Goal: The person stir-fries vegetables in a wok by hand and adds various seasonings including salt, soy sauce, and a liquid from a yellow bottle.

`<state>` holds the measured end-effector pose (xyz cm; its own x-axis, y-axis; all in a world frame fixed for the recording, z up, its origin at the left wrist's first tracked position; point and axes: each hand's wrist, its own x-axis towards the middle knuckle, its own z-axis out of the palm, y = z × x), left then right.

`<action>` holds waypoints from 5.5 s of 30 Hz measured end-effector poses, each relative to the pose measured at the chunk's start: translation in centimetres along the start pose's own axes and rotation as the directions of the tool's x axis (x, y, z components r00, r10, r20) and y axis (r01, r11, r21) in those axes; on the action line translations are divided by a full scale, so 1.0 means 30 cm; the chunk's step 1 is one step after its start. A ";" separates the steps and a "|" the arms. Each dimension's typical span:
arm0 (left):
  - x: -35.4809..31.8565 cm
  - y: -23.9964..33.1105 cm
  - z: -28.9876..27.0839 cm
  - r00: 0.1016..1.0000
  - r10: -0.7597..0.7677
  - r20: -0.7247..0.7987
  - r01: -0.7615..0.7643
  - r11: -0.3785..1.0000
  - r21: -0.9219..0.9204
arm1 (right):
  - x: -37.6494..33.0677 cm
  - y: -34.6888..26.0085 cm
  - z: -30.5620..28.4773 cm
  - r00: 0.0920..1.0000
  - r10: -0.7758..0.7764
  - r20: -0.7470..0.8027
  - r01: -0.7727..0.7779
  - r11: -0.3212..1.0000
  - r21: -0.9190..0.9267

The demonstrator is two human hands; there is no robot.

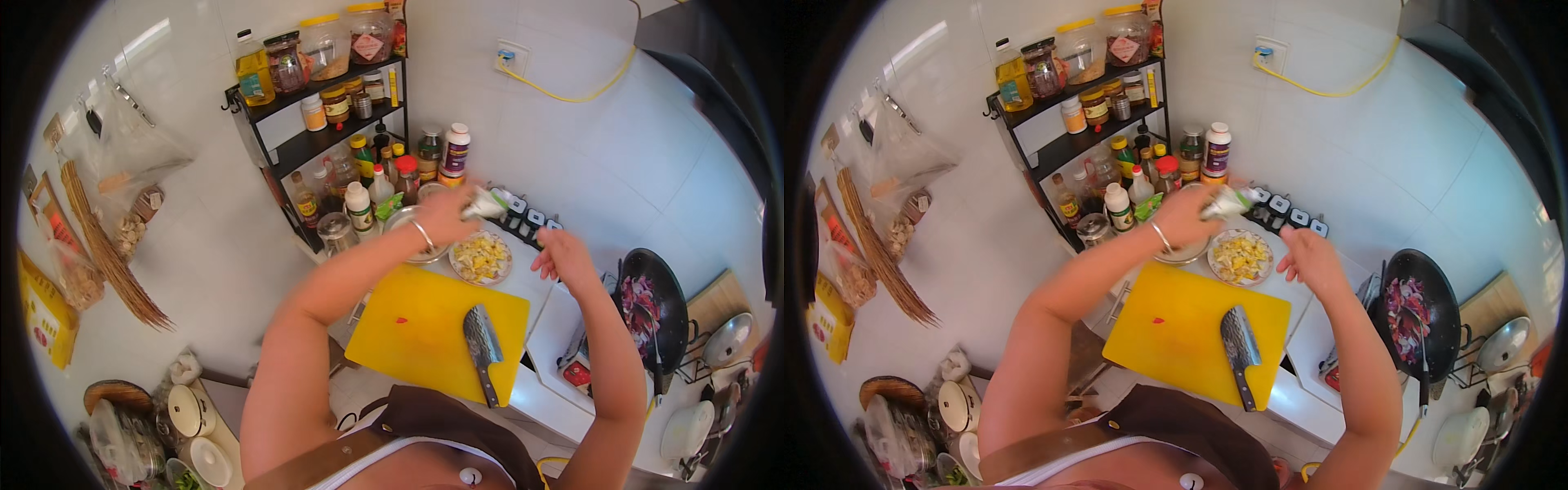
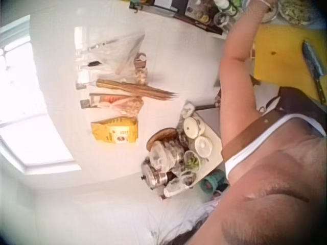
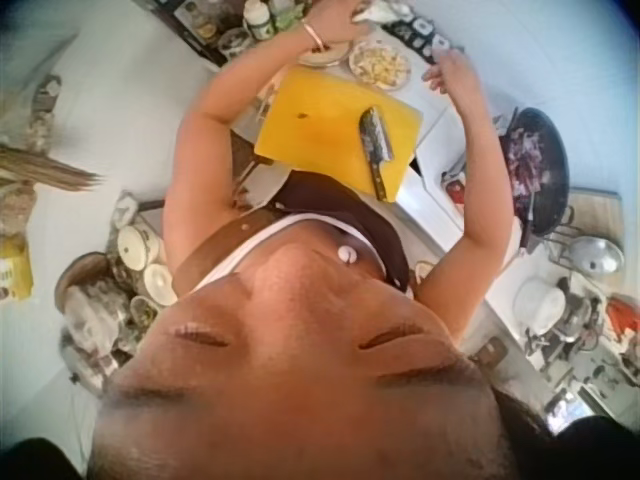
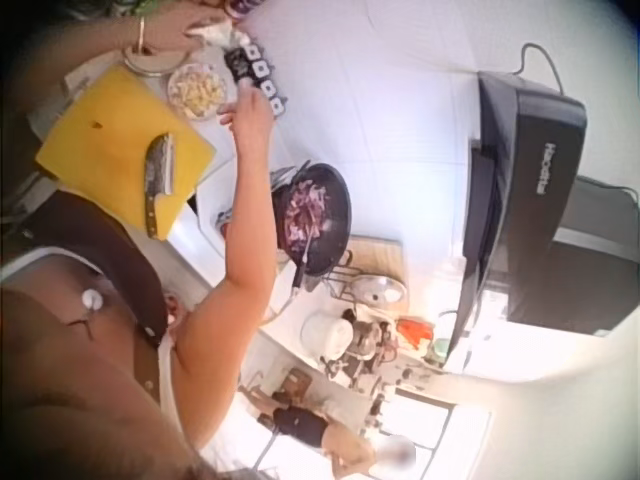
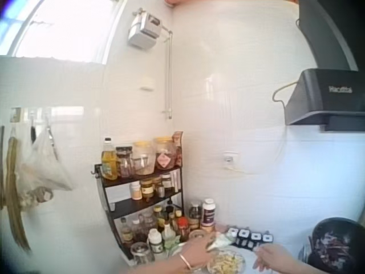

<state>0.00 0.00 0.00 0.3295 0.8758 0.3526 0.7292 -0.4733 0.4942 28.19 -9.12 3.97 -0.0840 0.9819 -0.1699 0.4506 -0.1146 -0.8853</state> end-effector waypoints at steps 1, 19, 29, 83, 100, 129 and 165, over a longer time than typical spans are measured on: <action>-0.004 -0.010 0.007 1.000 -0.008 0.002 0.008 1.000 -0.005 | -0.047 -0.011 0.012 0.997 -0.052 0.048 0.056 0.995 -0.080; 0.222 -0.967 -0.588 0.863 -0.224 -0.453 0.503 0.463 0.729 | -0.728 0.310 -0.464 0.679 -0.072 -0.731 -0.565 0.585 -0.582; -0.225 -0.478 0.442 0.936 0.194 0.294 -0.288 0.903 0.319 | -0.780 0.599 -0.556 0.609 0.326 -0.723 -0.718 0.614 -0.328; -0.678 -0.085 0.748 0.575 -0.472 0.668 -0.067 0.786 0.614 | -0.718 0.424 -1.035 0.757 0.053 -0.651 -0.623 0.359 -0.695; -0.689 -0.092 0.752 0.576 -0.465 0.673 -0.059 0.797 0.601 | -0.772 0.353 -1.046 0.911 0.024 -0.412 -0.369 0.497 -0.785; -0.668 -0.083 0.772 0.553 -0.492 0.672 -0.082 0.771 0.632 | -0.664 0.569 -1.130 0.649 0.539 -0.537 -0.691 0.713 -0.120; -0.692 -0.096 0.759 0.587 -0.475 0.656 -0.049 0.787 0.615 | -0.756 0.357 -0.961 0.857 -0.019 -0.515 -0.461 0.418 -0.782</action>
<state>4.72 -14.68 -26.84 0.2402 0.8007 -0.5487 0.9264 -0.3579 -0.1167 60.55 -28.26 10.81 0.3774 0.9212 0.0946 0.9226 -0.3828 0.0467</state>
